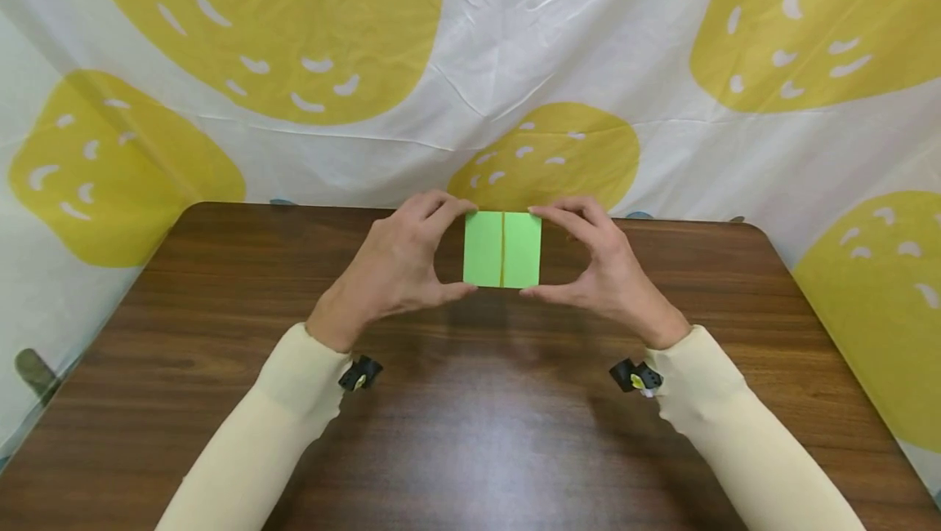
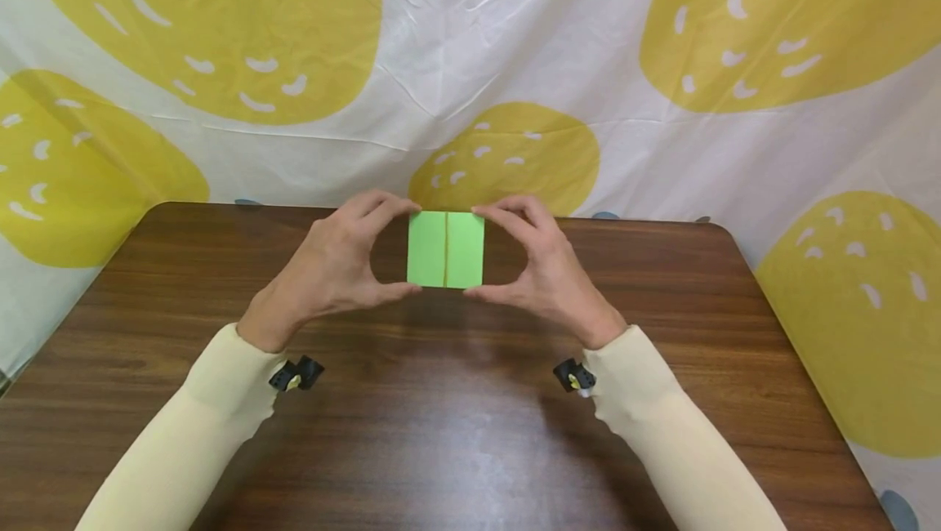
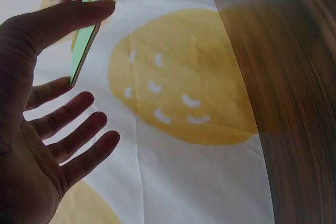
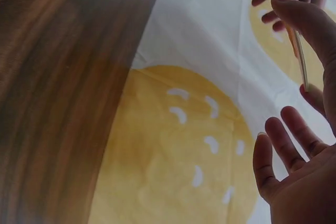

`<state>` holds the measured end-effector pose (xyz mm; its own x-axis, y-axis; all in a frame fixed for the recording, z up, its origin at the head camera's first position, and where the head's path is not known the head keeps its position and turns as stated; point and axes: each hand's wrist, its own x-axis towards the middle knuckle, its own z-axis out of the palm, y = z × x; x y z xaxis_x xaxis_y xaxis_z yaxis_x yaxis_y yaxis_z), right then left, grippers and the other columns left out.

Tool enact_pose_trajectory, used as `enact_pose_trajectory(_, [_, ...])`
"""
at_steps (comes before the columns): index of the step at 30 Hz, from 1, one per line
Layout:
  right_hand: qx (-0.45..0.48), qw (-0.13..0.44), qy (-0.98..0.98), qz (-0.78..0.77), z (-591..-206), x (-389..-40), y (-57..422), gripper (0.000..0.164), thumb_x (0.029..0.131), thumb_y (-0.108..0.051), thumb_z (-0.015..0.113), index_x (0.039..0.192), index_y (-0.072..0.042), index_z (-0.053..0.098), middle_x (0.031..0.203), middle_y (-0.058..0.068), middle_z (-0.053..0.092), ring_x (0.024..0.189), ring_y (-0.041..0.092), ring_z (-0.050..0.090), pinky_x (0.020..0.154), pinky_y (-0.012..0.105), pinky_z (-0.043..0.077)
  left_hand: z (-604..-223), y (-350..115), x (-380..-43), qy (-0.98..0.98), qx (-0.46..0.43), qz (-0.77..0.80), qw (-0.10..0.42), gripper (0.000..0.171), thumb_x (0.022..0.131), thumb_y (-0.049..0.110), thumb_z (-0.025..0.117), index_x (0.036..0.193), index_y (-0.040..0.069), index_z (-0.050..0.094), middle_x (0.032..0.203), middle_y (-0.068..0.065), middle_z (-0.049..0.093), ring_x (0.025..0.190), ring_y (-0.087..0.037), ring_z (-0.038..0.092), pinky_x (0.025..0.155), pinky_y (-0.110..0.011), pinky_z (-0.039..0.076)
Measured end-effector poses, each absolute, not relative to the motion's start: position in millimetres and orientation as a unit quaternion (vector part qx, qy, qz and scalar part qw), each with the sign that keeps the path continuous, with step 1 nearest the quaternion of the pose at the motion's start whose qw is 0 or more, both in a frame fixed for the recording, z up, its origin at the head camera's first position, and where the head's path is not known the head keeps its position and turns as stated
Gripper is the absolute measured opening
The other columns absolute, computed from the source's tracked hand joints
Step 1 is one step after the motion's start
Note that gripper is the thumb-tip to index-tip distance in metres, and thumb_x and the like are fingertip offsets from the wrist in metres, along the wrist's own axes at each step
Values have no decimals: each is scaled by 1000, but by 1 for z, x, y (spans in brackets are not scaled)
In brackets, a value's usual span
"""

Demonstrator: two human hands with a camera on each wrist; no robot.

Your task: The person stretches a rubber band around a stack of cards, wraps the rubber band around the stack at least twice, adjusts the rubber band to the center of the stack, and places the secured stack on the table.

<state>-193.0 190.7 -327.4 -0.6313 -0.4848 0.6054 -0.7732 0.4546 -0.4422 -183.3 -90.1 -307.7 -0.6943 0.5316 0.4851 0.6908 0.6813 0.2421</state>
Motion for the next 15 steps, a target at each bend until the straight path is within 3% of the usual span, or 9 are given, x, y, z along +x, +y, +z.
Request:
enact_pose_trajectory(7, [342,106,-875,326,-345,-195,188,90,62,-26,100,140,-13,58,129,8,50,122,26,48,100,50,43,-322,-91,-195,-914,-344,-167,133,88,58,50,93,128,8,59,131,-10,53,118,-29,54,80,-52,56])
enact_pose_trajectory(15, [304,28,-918,253,-371,-209,181,90,66,-45,95,141,-13,57,124,7,52,119,26,47,98,51,45,-352,-90,-217,-934,-321,-155,24,86,62,51,92,129,7,61,129,-9,57,117,-30,54,87,-52,55])
